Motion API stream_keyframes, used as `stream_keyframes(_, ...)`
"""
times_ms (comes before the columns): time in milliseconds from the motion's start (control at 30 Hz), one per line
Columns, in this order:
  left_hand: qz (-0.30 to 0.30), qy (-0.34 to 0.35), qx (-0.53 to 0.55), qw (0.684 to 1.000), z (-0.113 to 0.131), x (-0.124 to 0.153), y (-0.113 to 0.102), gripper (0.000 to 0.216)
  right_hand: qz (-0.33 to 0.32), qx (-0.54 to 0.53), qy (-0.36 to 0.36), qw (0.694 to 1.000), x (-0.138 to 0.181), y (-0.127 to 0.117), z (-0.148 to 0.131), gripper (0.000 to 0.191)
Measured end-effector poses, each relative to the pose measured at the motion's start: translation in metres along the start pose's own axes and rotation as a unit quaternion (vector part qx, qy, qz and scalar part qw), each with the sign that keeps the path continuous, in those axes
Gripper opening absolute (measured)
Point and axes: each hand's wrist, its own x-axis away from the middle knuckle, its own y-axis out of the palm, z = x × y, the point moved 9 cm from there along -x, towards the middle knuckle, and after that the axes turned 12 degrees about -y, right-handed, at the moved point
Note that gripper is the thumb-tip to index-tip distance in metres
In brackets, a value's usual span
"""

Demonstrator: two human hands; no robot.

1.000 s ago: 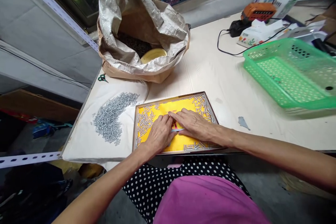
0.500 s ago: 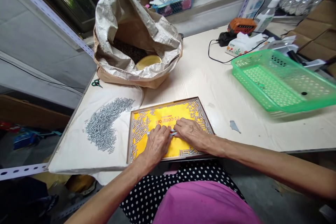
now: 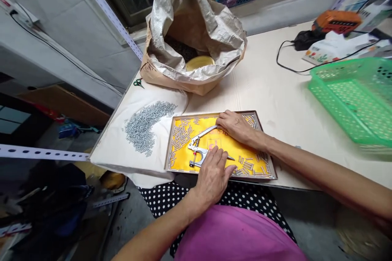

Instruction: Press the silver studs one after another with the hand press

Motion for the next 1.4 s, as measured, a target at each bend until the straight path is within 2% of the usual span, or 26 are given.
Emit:
stream_keyframes(100, 0.015, -0.01, 0.04, 0.999, -0.008, -0.004, -0.016, 0.029, 0.046, -0.001, 0.03, 0.998, 0.002, -0.014, 0.0, 0.017)
stream_keyframes(200, 0.087, -0.079, 0.039, 0.992, -0.043, -0.007, -0.051, 0.024, 0.077, -0.084, 0.033, 0.993, 0.021, -0.025, -0.018, 0.013)
stream_keyframes(267, 0.119, -0.139, 0.018, 0.983, -0.076, -0.003, -0.074, 0.021, 0.033, -0.159, 0.012, 0.987, 0.034, -0.017, -0.039, 0.016)
stream_keyframes(333, 0.111, -0.182, 0.012, 0.977, -0.105, 0.002, -0.087, 0.021, -0.022, -0.18, -0.002, 0.983, 0.043, -0.004, -0.058, 0.019)
stream_keyframes(400, 0.089, -0.217, 0.018, 0.972, -0.126, 0.008, -0.091, 0.019, -0.052, -0.183, -0.007, 0.982, 0.046, 0.005, -0.068, 0.017)
stream_keyframes(467, 0.064, -0.249, 0.033, 0.966, -0.137, 0.014, -0.087, 0.018, -0.044, -0.197, -0.012, 0.979, 0.044, 0.006, -0.07, 0.019)
stream_keyframes(567, 0.023, -0.275, 0.034, 0.961, -0.133, 0.016, -0.072, 0.019, 0.019, -0.231, -0.01, 0.973, 0.042, -0.008, -0.059, 0.025)
stream_keyframes(700, -0.023, -0.247, -0.034, 0.968, -0.109, 0.008, -0.051, 0.009, 0.097, -0.25, 0.028, 0.963, 0.057, -0.028, -0.038, 0.026)
stream_keyframes(867, -0.061, -0.224, -0.06, 0.971, -0.097, 0.003, -0.033, 0.004, 0.151, -0.26, 0.11, 0.947, 0.09, -0.03, -0.018, 0.026)
stream_keyframes(967, -0.046, -0.232, -0.058, 0.97, -0.101, -0.002, -0.034, 0.009, 0.148, -0.272, 0.13, 0.942, 0.101, -0.024, -0.016, 0.026)
stream_keyframes(1033, -0.006, -0.236, -0.064, 0.97, -0.109, -0.01, -0.048, 0.01, 0.133, -0.284, 0.116, 0.942, 0.099, -0.018, -0.02, 0.026)
stream_keyframes(1100, 0.054, -0.245, -0.079, 0.965, -0.125, -0.019, -0.073, 0.014, 0.114, -0.292, 0.089, 0.945, 0.09, -0.014, -0.027, 0.027)
stream_keyframes(1200, 0.131, -0.296, -0.138, 0.936, -0.169, -0.024, -0.118, 0.022, 0.085, -0.291, 0.067, 0.95, 0.074, -0.007, -0.036, 0.029)
stream_keyframes(1233, 0.131, -0.314, -0.165, 0.926, -0.188, -0.024, -0.128, 0.023, 0.072, -0.289, 0.066, 0.952, 0.069, -0.003, -0.038, 0.03)
stream_keyframes(1300, 0.086, -0.319, -0.203, 0.922, -0.221, -0.025, -0.135, 0.022, 0.05, -0.276, 0.061, 0.958, 0.061, 0.002, -0.041, 0.03)
stream_keyframes(1400, -0.001, -0.3, -0.24, 0.923, -0.258, -0.023, -0.127, 0.022, 0.042, -0.236, 0.032, 0.97, 0.054, 0.003, -0.046, 0.031)
